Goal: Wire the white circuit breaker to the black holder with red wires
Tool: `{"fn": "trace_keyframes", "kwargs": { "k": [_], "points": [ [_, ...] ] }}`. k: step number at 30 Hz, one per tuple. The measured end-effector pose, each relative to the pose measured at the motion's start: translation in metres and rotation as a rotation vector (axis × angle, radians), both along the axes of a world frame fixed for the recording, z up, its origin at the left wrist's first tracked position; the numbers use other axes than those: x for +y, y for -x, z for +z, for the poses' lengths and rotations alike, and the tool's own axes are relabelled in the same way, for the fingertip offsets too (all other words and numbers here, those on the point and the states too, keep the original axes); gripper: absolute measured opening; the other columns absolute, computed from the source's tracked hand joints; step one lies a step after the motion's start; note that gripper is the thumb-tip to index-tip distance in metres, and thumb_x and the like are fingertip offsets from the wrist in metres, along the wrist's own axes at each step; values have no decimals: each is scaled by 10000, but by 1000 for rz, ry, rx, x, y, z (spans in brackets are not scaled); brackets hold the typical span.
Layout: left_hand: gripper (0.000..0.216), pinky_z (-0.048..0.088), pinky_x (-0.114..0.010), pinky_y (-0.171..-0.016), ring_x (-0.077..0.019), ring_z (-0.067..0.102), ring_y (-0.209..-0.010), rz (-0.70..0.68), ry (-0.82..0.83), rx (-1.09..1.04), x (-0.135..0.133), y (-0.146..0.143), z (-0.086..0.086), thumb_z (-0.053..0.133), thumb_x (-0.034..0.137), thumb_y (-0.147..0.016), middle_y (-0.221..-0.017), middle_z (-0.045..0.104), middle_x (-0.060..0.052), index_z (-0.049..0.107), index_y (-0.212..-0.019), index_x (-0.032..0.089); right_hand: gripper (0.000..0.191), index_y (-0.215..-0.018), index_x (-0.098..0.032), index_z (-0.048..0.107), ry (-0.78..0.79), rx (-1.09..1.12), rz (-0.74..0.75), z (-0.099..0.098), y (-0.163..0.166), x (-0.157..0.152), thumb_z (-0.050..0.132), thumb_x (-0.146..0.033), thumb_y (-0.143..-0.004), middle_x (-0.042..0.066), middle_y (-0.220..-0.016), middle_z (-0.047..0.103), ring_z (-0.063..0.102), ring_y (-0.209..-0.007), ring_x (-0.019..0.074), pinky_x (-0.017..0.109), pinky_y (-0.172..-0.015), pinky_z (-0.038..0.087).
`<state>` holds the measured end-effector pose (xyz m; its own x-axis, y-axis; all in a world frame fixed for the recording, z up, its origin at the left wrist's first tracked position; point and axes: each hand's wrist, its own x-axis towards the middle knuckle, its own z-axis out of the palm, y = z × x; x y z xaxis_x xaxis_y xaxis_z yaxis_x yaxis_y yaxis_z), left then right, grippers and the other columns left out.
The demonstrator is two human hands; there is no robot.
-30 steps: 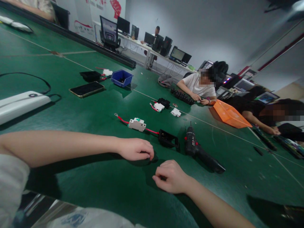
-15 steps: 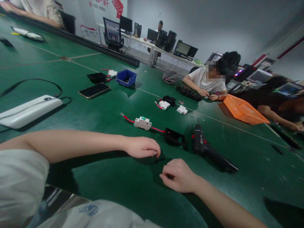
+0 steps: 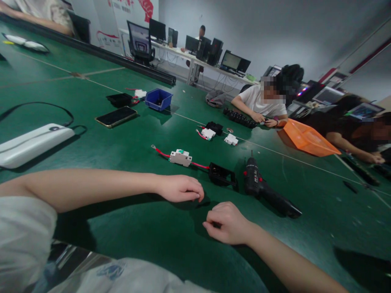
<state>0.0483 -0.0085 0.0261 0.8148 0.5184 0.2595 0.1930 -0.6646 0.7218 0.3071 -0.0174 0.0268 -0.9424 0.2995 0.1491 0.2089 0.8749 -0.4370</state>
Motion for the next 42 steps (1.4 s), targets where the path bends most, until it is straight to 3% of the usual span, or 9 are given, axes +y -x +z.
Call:
{"fn": "trace_keyframes", "kwargs": {
  "k": [18,42],
  "points": [
    [262,453,-262,-863,-173,594,-929,1,-51,83,0,-1,-6,411,295,-1052,-953,678,-70,644,-979,200,282,-645,-205,537,-6,-1,1,-3,-1,1,572,-260,-920,-44,-508,521,473,-473,96,267,-539,286],
    [297,422,-286,-811,-173,522,-843,44,47,122,-3,2,2,305,316,-1065,-877,585,-42,509,-881,203,274,-649,-207,532,-4,-14,0,-5,-3,0,581,-263,-912,-47,-511,519,477,-481,96,266,-539,286]
  ]
}}
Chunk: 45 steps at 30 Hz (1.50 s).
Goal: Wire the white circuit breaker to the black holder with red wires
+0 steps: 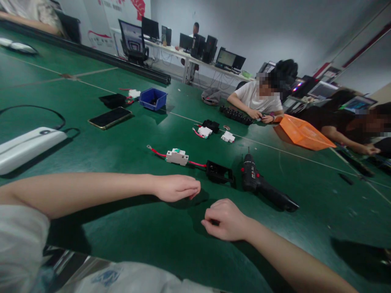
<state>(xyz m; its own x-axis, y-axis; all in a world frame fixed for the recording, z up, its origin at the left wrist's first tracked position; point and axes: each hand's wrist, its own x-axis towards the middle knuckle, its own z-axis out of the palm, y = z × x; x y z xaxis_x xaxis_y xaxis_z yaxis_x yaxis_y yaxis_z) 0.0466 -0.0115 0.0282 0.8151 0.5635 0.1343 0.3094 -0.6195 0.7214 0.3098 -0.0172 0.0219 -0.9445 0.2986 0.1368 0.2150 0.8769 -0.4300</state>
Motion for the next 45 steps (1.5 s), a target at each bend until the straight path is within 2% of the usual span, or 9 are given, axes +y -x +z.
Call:
{"fn": "trace_keyframes", "kwargs": {
  "k": [33,45],
  "points": [
    [228,429,-261,-779,-155,540,-816,21,13,-26,1,-1,-1,385,260,-1034,-863,611,-32,542,-882,193,283,-639,-209,545,-8,-20,4,3,1,0,571,-263,-915,-40,-512,527,486,-479,104,268,-542,306],
    [336,435,-285,-790,-167,534,-820,13,44,-57,1,0,-1,340,359,-1061,-861,609,-43,566,-880,188,275,-643,-210,547,2,-5,2,3,2,0,567,-260,-912,-39,-514,535,483,-477,104,266,-537,309]
  ]
}}
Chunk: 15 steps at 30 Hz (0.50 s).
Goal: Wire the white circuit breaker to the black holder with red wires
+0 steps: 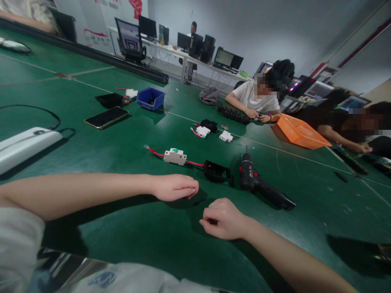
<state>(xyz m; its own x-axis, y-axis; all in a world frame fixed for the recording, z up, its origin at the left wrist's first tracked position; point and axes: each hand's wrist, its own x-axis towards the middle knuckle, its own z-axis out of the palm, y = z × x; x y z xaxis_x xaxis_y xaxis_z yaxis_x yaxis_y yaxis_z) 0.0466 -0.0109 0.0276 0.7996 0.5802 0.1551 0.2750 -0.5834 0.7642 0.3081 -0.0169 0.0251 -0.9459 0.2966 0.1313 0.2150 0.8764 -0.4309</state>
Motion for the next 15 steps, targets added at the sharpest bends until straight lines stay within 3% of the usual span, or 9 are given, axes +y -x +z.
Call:
{"fn": "trace_keyframes", "kwargs": {
  "k": [15],
  "points": [
    [361,443,-283,-776,-163,532,-803,13,13,-4,-1,2,1,318,366,-1066,-853,596,-41,561,-867,187,280,-647,-210,555,-18,-16,3,-1,-1,0,562,-268,-920,-37,-513,536,493,-481,106,265,-543,307]
  ]
}}
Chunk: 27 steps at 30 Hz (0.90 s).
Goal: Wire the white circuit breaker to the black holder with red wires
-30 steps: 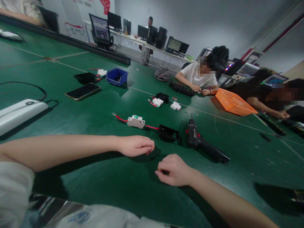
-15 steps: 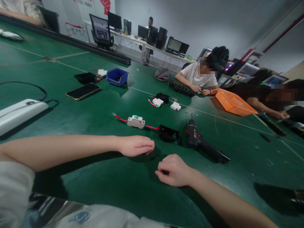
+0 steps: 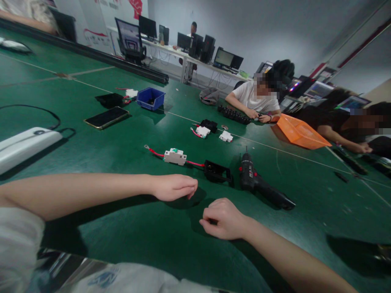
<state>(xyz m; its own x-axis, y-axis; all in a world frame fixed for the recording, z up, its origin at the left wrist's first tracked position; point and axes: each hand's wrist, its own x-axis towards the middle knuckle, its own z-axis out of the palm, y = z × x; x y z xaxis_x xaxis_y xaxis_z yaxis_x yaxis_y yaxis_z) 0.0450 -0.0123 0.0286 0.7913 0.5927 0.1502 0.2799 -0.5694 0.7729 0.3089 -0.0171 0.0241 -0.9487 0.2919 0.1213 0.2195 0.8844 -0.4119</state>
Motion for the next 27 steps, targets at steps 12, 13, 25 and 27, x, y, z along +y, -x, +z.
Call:
{"fn": "trace_keyframes", "kwargs": {
  "k": [12,13,25,27],
  "points": [
    [286,435,-273,-779,-164,531,-810,17,-53,55,-1,-2,-1,330,287,-1049,-862,586,-37,526,-863,194,274,-649,-209,543,16,14,-2,-1,0,1,574,-262,-916,-42,-515,527,487,-485,100,255,-545,308],
    [279,433,-272,-778,-163,532,-810,16,-53,49,-1,-2,-1,336,281,-1045,-858,586,-36,527,-862,193,275,-648,-208,541,16,15,-3,-1,0,1,575,-263,-915,-42,-516,527,487,-485,100,255,-545,307],
    [269,437,-265,-771,-159,539,-797,0,-77,28,0,-2,-2,355,276,-1032,-838,596,-35,533,-847,197,274,-642,-205,535,3,33,1,-1,0,0,574,-261,-908,-42,-511,527,486,-481,99,257,-547,293],
    [260,435,-266,-770,-159,536,-797,0,-78,28,0,-2,-2,359,268,-1029,-836,594,-34,531,-846,197,271,-642,-204,535,1,42,-2,-1,0,0,575,-258,-904,-43,-510,525,485,-480,98,258,-547,291]
  ]
}}
